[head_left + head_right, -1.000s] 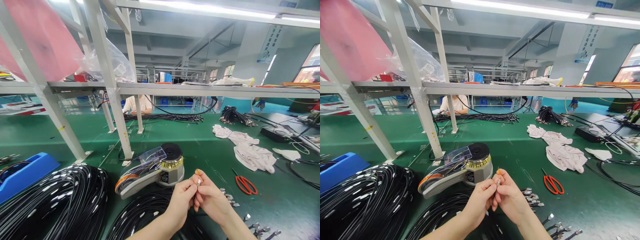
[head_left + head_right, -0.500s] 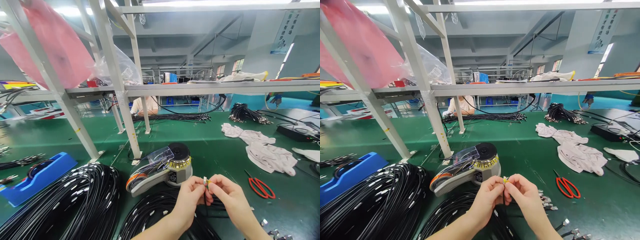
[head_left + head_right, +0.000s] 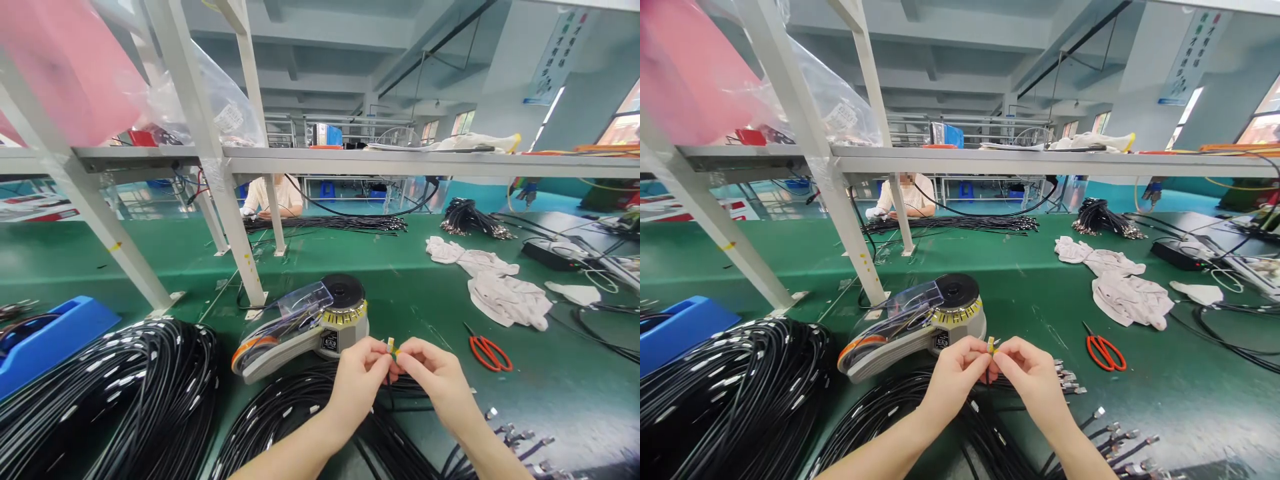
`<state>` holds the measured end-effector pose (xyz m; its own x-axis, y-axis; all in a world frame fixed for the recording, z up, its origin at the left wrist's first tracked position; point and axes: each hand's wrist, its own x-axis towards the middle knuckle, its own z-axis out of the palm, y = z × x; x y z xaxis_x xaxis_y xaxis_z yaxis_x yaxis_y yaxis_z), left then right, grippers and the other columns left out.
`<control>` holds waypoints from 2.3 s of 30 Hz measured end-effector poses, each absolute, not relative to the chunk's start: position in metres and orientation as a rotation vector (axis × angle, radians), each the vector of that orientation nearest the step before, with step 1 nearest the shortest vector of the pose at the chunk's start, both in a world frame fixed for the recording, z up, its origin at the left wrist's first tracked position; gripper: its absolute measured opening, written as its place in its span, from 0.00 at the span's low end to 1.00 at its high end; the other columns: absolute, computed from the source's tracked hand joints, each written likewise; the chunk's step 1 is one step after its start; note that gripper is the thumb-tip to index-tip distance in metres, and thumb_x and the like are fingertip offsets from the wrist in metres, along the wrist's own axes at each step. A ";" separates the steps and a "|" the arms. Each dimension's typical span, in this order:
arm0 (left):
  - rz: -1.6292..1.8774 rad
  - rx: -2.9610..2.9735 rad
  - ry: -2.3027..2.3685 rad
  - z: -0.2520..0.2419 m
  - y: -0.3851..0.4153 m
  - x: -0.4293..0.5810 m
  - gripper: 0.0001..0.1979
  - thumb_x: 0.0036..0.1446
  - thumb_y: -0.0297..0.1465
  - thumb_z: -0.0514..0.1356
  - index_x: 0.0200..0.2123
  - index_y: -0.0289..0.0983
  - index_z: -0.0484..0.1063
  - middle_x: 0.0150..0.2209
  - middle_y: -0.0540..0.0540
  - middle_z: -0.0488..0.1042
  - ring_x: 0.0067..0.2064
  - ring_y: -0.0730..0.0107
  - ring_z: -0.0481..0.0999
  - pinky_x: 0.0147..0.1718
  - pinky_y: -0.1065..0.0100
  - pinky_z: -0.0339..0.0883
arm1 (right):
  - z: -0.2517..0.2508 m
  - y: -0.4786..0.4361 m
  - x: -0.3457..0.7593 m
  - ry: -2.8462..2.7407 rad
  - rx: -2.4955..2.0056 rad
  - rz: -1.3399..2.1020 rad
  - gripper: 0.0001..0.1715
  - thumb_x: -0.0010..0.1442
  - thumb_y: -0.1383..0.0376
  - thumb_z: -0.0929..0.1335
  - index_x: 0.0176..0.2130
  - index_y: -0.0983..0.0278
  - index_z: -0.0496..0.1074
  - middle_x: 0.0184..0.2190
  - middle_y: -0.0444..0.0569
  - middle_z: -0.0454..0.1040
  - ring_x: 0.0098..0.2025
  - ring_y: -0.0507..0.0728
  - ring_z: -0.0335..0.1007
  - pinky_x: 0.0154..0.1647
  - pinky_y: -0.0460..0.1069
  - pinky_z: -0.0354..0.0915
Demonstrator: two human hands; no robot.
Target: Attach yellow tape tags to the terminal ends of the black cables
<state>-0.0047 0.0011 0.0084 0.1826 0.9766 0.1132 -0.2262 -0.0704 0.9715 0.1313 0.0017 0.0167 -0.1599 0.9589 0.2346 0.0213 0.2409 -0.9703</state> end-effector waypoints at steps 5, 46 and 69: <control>1.200 1.246 0.885 0.010 -0.001 -0.005 0.03 0.49 0.27 0.55 0.27 0.34 0.67 0.21 0.48 0.72 0.23 0.73 0.70 0.24 0.71 0.63 | 0.016 0.002 0.131 -1.448 -0.978 1.163 0.10 0.54 0.64 0.68 0.23 0.64 0.68 0.20 0.42 0.69 0.24 0.52 0.67 0.28 0.45 0.64; 1.185 1.285 0.864 0.007 -0.001 -0.005 0.04 0.49 0.28 0.55 0.26 0.34 0.68 0.20 0.49 0.69 0.23 0.73 0.68 0.22 0.72 0.60 | 0.021 -0.001 0.125 -1.423 -1.033 1.160 0.14 0.51 0.61 0.69 0.20 0.64 0.64 0.17 0.42 0.68 0.21 0.53 0.66 0.25 0.47 0.64; 1.285 1.154 0.737 0.011 -0.001 -0.008 0.13 0.56 0.37 0.53 0.24 0.36 0.61 0.18 0.52 0.67 0.20 0.76 0.64 0.23 0.72 0.58 | 0.009 0.007 0.130 -1.445 -1.033 1.219 0.18 0.53 0.56 0.68 0.21 0.65 0.66 0.15 0.41 0.65 0.20 0.52 0.62 0.24 0.47 0.56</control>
<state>-0.0084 -0.0008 0.0109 0.1894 0.9665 0.1733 -0.3381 -0.1015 0.9356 0.1304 0.0074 0.0087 -0.1942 0.9711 0.1387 0.0264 0.1465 -0.9889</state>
